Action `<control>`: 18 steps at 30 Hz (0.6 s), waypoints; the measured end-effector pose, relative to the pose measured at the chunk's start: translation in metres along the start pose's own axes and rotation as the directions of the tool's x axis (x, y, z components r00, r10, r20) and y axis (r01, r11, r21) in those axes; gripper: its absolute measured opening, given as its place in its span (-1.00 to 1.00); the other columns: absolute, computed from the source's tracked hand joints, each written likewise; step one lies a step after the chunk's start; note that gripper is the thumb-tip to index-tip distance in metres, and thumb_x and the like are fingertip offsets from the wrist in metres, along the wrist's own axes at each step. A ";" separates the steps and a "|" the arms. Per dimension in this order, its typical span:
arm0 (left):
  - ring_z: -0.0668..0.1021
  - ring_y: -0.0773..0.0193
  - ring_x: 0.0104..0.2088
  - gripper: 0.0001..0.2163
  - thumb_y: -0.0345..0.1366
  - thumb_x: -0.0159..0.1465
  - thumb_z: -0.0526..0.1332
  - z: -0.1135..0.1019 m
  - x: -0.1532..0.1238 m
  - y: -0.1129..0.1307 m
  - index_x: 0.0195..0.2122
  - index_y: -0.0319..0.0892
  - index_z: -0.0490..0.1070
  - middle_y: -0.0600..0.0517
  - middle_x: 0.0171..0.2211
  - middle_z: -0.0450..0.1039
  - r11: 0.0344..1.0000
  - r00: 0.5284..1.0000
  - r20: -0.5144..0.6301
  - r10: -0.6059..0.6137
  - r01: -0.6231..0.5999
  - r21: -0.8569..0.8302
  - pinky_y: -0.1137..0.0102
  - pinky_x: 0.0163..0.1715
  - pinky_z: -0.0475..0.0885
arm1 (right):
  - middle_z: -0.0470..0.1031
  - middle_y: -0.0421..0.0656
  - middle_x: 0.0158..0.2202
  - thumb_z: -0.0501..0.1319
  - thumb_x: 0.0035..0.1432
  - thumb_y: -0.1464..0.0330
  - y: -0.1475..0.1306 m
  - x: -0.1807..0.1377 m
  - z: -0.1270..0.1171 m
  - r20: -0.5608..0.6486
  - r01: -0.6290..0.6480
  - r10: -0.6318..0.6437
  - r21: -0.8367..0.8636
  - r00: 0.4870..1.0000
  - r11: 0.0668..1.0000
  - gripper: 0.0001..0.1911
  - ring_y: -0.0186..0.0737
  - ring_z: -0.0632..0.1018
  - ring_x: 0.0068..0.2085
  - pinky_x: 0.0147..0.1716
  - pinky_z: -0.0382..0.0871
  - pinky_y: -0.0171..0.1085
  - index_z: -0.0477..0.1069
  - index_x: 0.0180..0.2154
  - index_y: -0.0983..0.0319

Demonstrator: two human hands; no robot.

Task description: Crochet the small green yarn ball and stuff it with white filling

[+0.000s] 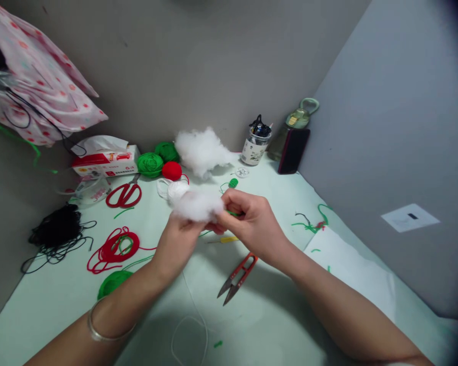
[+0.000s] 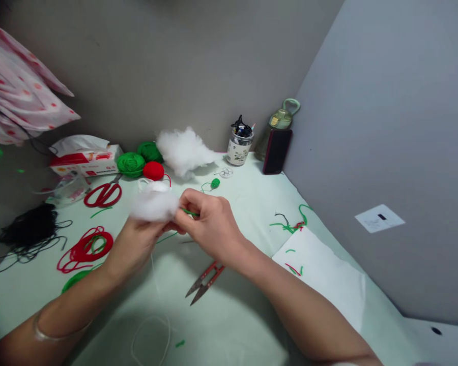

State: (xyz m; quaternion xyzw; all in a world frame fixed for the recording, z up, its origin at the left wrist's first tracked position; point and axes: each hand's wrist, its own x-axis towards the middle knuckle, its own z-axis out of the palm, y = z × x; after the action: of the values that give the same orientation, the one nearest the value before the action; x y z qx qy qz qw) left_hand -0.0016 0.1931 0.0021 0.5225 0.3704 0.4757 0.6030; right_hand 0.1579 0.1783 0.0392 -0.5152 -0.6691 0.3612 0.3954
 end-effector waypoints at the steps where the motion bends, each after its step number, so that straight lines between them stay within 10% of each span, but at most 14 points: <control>1: 0.65 0.18 -0.31 -0.89 -0.25 0.29 0.35 0.002 -0.001 0.001 -0.25 -0.17 0.52 0.04 -0.34 0.61 1.000 1.000 0.028 -0.014 0.014 0.000 0.30 -0.20 0.58 | 0.43 -0.29 -0.55 0.20 0.15 0.45 0.000 0.001 -0.001 -0.016 -0.003 0.003 0.007 1.000 1.000 -0.85 -0.36 0.39 -0.48 -0.45 0.14 -0.33 0.34 -0.47 0.19; 8: 0.70 0.19 -0.21 -0.72 -0.24 0.31 0.37 0.010 -0.007 0.011 -0.01 -0.22 0.46 -0.06 -0.08 0.66 0.991 0.999 0.026 -0.024 0.027 -0.130 0.28 -0.12 0.64 | 0.35 -0.30 -0.57 0.16 0.19 0.42 -0.005 0.003 -0.008 -0.029 0.018 -0.018 -0.001 0.999 1.000 -0.77 -0.38 0.32 -0.48 -0.44 0.14 -0.32 0.31 -0.53 0.21; 18: 0.55 0.34 -0.59 -0.92 -0.42 0.16 0.29 -0.002 -0.001 0.012 -0.45 -0.23 0.55 0.07 -0.60 0.52 0.990 0.998 0.042 -0.050 0.055 -0.127 0.49 -0.55 0.51 | 0.53 -0.23 -0.40 0.13 0.23 0.47 -0.015 -0.001 -0.015 0.340 -0.048 -0.018 0.185 0.940 0.982 -0.89 -0.35 0.39 -0.41 -0.41 0.21 -0.31 0.38 -0.35 0.21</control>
State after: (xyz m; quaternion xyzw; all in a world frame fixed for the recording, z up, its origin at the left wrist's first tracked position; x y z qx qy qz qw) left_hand -0.0056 0.1928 0.0135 0.4818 0.3409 0.4722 0.6548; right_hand 0.1654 0.1749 0.0587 -0.4101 -0.6856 0.5101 0.3187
